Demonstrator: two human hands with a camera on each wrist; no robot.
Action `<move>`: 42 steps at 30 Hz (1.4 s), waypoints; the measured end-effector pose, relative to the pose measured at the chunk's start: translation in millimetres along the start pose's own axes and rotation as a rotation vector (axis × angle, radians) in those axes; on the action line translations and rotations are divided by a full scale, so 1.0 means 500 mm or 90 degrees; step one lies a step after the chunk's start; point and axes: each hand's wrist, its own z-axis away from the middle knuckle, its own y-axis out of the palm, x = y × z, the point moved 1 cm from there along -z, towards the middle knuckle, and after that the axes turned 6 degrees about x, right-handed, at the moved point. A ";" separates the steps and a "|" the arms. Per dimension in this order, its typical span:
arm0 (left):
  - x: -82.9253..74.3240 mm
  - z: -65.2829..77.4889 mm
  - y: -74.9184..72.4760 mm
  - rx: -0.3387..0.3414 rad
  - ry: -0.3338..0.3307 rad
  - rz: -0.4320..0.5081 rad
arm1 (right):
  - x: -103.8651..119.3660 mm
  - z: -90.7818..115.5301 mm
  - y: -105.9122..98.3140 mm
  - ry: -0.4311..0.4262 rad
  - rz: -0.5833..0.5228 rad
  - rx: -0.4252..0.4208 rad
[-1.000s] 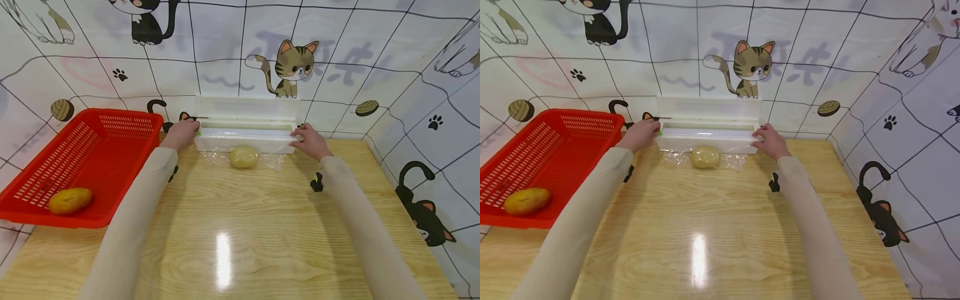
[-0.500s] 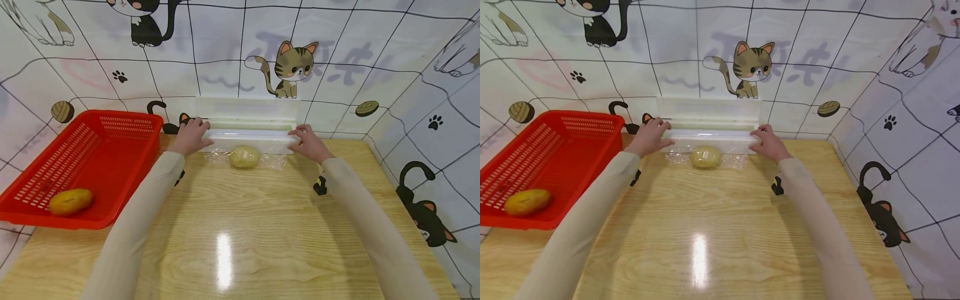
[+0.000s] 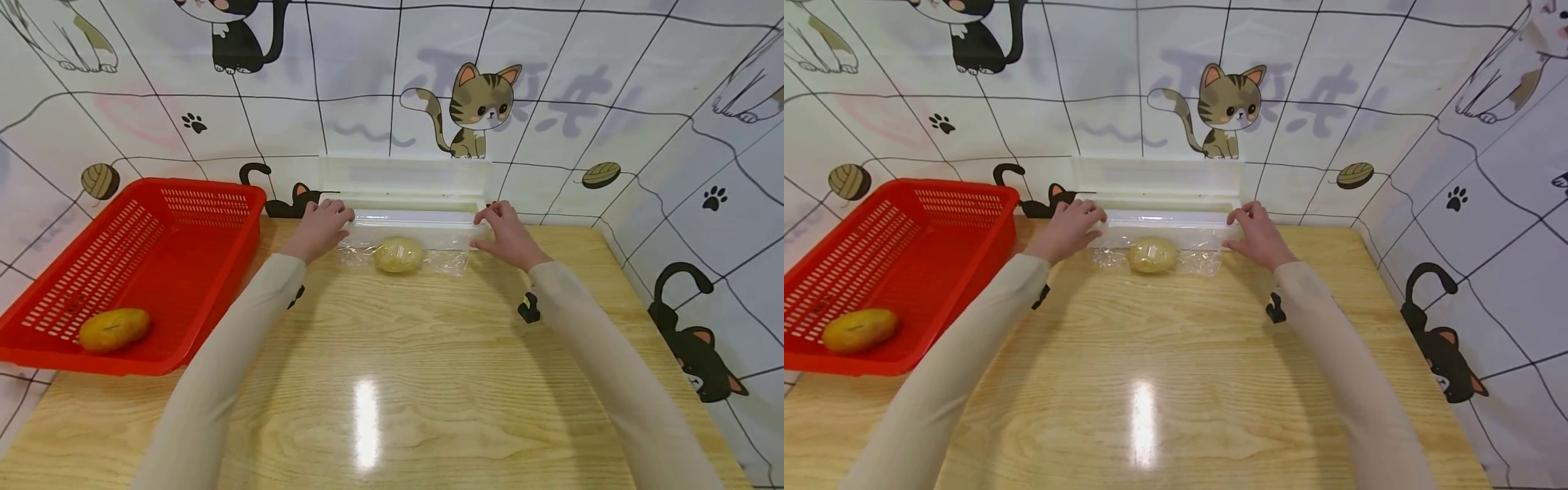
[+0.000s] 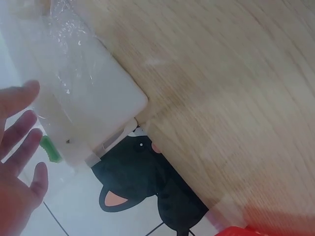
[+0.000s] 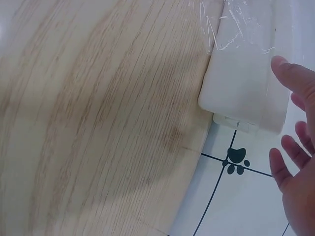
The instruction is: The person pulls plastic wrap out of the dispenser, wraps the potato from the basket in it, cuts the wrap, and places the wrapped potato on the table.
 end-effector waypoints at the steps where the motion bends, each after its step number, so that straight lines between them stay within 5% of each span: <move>1: -0.001 0.000 0.001 0.000 0.000 -0.003 | 0.000 0.002 0.000 -0.005 0.003 0.005; 16: -0.022 0.006 -0.002 0.012 0.041 0.011 | -0.007 0.016 0.007 -0.065 -0.117 0.114; 27: -0.034 0.020 0.010 0.042 0.075 0.029 | 0.004 0.015 0.024 -0.100 -0.168 0.122; 35: -0.039 0.023 0.024 0.094 0.073 0.071 | 0.019 0.021 0.038 -0.140 -0.140 0.119; 42: -0.040 0.026 0.041 0.079 0.065 0.056 | 0.012 0.016 0.049 -0.156 -0.102 0.115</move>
